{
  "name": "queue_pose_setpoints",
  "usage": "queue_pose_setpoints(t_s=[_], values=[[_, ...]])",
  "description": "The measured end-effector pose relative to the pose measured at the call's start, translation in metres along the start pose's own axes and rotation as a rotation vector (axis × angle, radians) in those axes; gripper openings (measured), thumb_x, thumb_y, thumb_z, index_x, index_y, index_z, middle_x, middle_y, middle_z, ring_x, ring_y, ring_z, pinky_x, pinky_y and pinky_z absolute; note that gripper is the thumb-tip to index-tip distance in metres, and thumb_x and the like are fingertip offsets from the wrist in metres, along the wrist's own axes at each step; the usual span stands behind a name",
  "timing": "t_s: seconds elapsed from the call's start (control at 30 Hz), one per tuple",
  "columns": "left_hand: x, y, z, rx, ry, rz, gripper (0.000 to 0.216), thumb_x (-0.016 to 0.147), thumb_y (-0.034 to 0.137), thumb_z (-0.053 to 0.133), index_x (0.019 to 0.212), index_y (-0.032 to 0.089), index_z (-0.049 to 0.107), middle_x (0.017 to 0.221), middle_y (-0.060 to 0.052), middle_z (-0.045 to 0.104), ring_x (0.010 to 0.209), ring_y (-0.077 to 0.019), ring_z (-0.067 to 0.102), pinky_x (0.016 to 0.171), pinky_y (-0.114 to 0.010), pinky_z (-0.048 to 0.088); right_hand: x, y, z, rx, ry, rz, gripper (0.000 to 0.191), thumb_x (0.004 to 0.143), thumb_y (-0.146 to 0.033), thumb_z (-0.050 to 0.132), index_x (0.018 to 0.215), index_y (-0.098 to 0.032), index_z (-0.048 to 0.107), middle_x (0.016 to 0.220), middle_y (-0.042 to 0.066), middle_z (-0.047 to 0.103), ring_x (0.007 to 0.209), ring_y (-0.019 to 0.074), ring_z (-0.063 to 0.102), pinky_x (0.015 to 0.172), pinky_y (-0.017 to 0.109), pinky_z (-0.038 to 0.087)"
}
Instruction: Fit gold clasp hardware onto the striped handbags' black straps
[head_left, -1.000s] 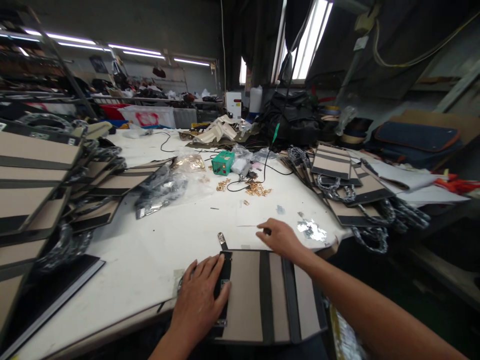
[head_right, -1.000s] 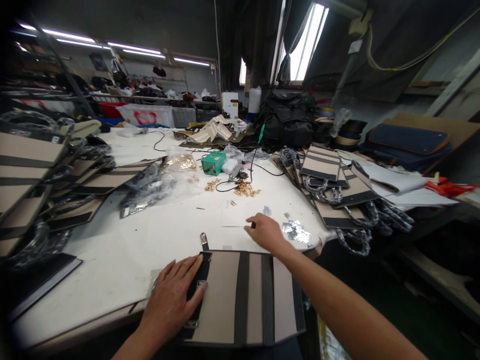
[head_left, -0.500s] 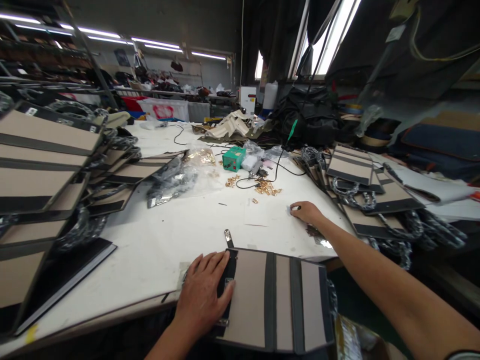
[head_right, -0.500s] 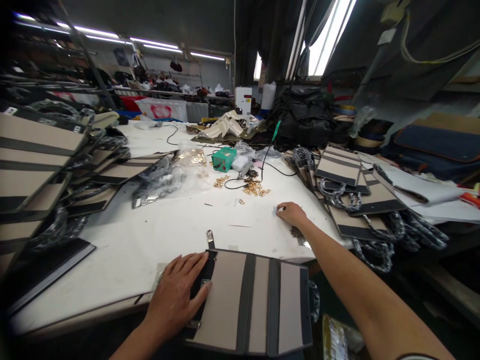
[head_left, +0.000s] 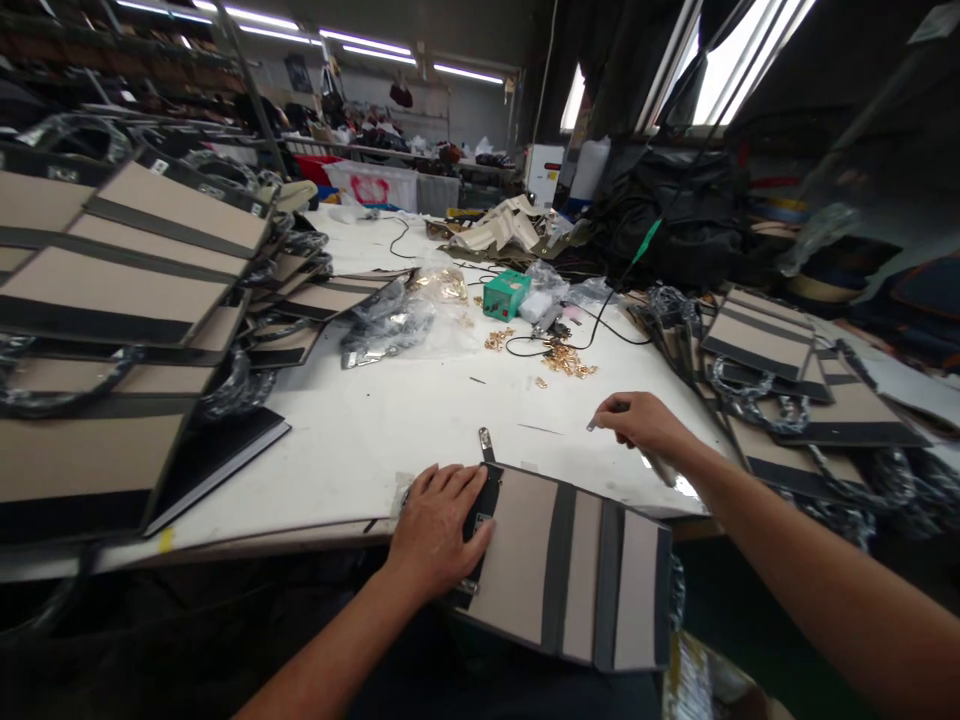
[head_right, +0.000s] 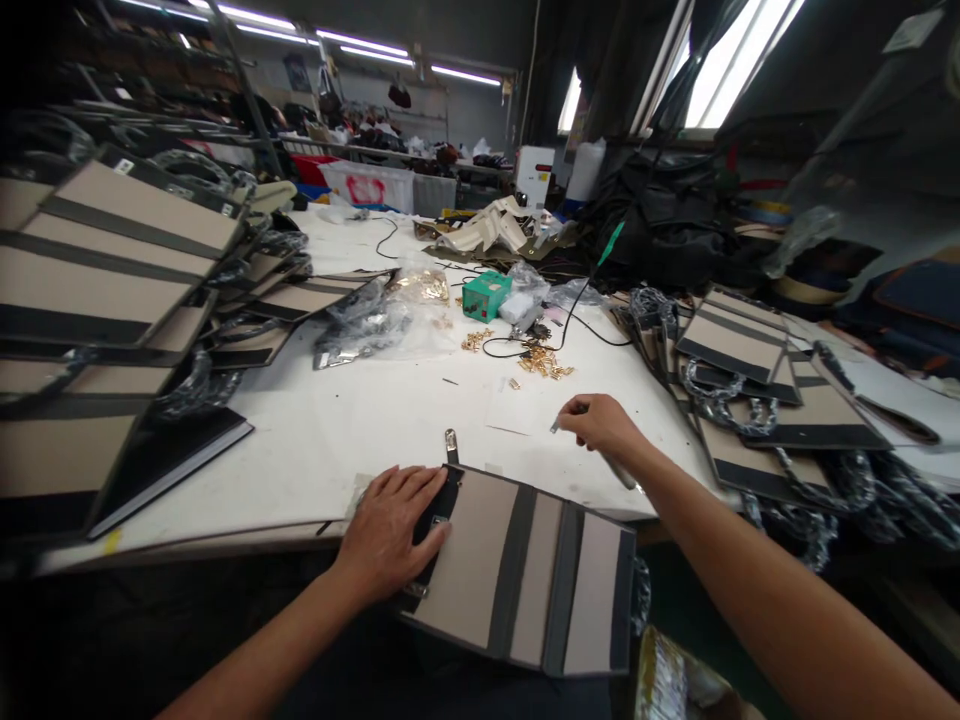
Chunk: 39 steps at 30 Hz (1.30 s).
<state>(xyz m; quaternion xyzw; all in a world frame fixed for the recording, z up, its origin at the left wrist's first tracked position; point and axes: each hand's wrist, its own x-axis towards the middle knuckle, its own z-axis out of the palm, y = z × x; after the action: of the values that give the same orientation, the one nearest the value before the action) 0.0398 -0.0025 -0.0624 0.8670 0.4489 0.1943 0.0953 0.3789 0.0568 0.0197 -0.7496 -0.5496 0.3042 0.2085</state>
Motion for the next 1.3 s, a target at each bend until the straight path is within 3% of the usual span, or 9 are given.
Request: queue_pose_setpoints(t_s=[0.13,0.2,0.33,0.6,0.97,1.3], values=[[-0.001,0.000,0.000,-0.029,-0.001,-0.013,0.056,0.088,0.038,0.062,0.141,0.024,0.054,0.139,-0.006,0.062,0.129,-0.0293,0.052,0.115,-0.052,0.032,-0.042,-0.046,0.065,0.277,-0.174,-0.079,0.029,0.072,-0.024,0.069,0.100,-0.018,0.075,0.063,-0.002,0.064,0.048,0.0105,0.055,0.046,0.021,0.041],[-0.002,0.000,0.000,-0.043,0.005,-0.020,0.054,0.088,0.038,0.061,0.140,0.023,0.055,0.137,-0.006,0.064,0.128,-0.0290,0.052,0.115,-0.052,0.032,-0.053,-0.060,0.097,0.308,-0.217,-0.094,0.025,0.074,-0.025,0.068,0.095,-0.017,0.077,0.061,-0.002,0.064,0.047,0.0107,0.055,0.047,0.022,0.042],[-0.003,0.000,0.002,-0.081,0.032,-0.031,0.051,0.089,0.036,0.061,0.138,0.024,0.057,0.134,-0.005,0.065,0.126,-0.0280,0.053,0.114,-0.051,0.032,-0.056,-0.066,0.132,0.226,-0.176,-0.140,0.019,0.074,-0.025,0.065,0.087,-0.018,0.078,0.057,-0.002,0.064,0.049,0.0129,0.057,0.050,0.023,0.042],[-0.002,-0.001,0.004,-0.132,0.079,-0.062,0.045,0.089,0.034,0.062,0.133,0.025,0.060,0.130,-0.004,0.068,0.124,-0.0277,0.055,0.111,-0.050,0.034,-0.059,-0.067,0.132,0.041,-0.072,-0.195,0.019,0.074,-0.023,0.062,0.082,-0.020,0.079,0.067,0.000,0.070,0.062,0.0148,0.061,0.059,0.024,0.042],[-0.002,-0.001,0.002,-0.133,0.104,-0.058,0.047,0.086,0.032,0.064,0.133,0.028,0.061,0.126,-0.004,0.070,0.120,-0.0265,0.057,0.108,-0.049,0.037,-0.058,-0.057,0.138,0.152,-0.168,-0.056,0.020,0.073,-0.023,0.062,0.087,-0.018,0.076,0.057,-0.001,0.065,0.049,0.0135,0.058,0.048,0.022,0.042],[-0.002,-0.001,0.003,-0.138,0.098,-0.061,0.045,0.087,0.032,0.063,0.131,0.025,0.062,0.127,-0.005,0.070,0.121,-0.0277,0.056,0.107,-0.050,0.037,-0.060,-0.055,0.141,0.242,-0.172,-0.015,0.018,0.070,-0.020,0.061,0.084,-0.018,0.073,0.052,-0.002,0.061,0.046,0.0125,0.056,0.045,0.021,0.041]])
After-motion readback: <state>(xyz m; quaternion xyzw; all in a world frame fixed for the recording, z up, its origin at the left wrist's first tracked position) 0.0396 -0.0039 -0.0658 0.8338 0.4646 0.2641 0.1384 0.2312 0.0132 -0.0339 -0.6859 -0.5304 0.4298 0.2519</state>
